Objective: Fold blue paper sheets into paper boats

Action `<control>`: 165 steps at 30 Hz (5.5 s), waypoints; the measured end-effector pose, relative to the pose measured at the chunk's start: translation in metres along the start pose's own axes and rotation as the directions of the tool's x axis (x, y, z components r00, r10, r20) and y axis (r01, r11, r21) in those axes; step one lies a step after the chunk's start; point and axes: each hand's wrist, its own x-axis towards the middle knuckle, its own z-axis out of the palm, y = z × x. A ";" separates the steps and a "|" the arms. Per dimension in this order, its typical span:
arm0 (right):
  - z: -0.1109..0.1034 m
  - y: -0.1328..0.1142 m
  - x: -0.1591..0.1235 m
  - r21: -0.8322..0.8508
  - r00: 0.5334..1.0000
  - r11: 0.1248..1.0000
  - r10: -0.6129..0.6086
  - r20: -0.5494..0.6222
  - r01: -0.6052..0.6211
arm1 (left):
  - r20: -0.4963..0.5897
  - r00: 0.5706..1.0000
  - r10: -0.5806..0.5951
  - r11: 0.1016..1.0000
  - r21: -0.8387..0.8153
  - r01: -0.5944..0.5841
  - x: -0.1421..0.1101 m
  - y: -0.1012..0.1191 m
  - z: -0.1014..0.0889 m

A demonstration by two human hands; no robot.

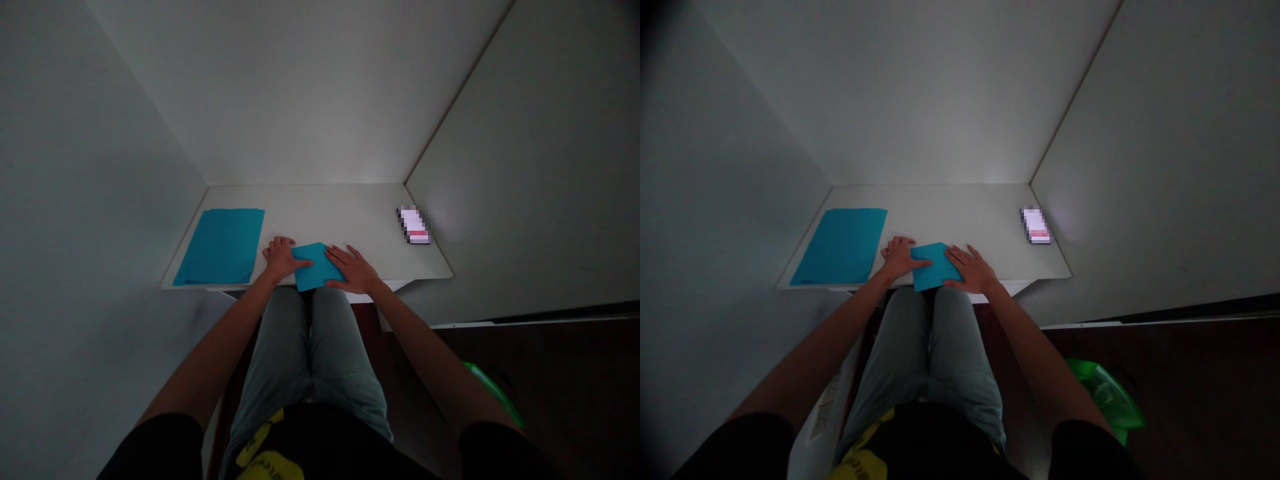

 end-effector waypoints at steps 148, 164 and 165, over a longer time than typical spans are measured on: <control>-0.011 0.061 -0.009 0.279 0.937 0.899 0.350 0.007 -0.338 | 0.054 0.893 0.446 0.868 -0.270 -0.417 0.019 -0.062 0.012; -0.019 0.020 -0.041 0.212 0.979 0.964 0.182 -0.088 -0.160 | -0.115 0.818 0.564 0.809 -0.121 -0.575 -0.038 -0.056 0.018; -0.019 0.015 -0.047 0.196 0.982 0.969 0.171 -0.085 -0.152 | -0.120 0.799 0.590 0.792 -0.108 -0.601 -0.044 -0.059 0.020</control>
